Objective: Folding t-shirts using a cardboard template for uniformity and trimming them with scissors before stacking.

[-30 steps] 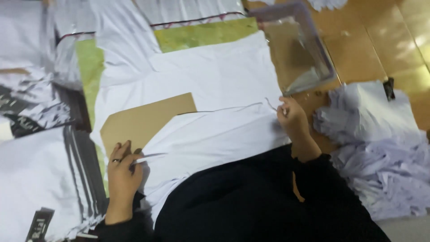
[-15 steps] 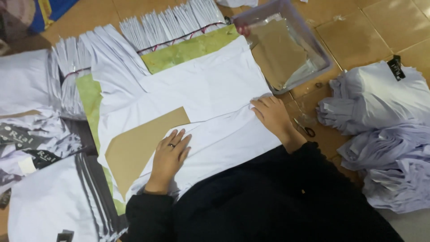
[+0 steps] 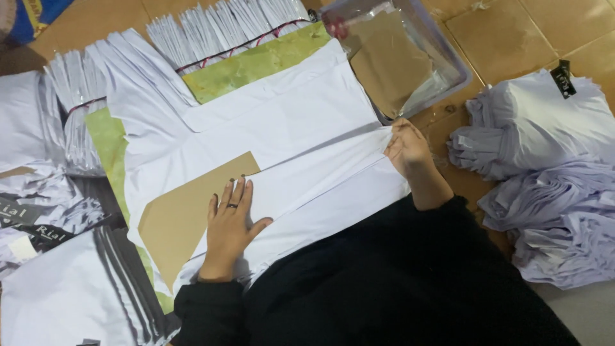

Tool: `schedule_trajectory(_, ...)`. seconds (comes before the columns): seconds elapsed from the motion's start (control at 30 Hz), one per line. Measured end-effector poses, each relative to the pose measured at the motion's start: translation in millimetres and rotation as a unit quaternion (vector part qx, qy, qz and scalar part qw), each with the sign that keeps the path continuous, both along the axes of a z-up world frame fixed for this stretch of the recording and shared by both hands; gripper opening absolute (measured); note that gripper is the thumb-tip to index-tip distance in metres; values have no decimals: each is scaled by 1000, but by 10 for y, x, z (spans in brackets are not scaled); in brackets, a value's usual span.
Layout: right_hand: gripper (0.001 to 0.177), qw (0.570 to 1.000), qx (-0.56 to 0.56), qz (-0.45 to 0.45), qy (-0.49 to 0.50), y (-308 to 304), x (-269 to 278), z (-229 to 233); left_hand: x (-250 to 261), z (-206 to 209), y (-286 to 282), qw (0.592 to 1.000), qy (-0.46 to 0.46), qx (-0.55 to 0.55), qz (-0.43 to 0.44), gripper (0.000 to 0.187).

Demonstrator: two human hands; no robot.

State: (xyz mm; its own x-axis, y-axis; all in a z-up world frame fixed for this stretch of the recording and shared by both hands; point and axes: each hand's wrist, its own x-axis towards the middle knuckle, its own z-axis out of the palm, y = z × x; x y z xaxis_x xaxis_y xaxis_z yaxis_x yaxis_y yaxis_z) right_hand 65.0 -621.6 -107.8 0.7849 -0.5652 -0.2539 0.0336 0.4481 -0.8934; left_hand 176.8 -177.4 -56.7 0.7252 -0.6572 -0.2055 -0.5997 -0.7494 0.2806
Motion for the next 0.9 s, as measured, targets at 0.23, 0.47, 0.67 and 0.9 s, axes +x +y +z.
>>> schedule_trajectory(0.23,18,907,-383,75,158,246,51,362,-9,-112,30,1000,-28,9,0,99)
schedule_trajectory(0.47,22,488,-836,13,251,460,114,63,-16,-90,11,999,-29,15,3,100)
schedule_trajectory(0.67,55,645,-758,85,51,1533,178,299,-31,-15,-17,999,-31,14,2,100)
schedule_trajectory(0.9,82,607,-748,261,63,1230,22,137,-9,-67,0,999,-21,27,-2,102)
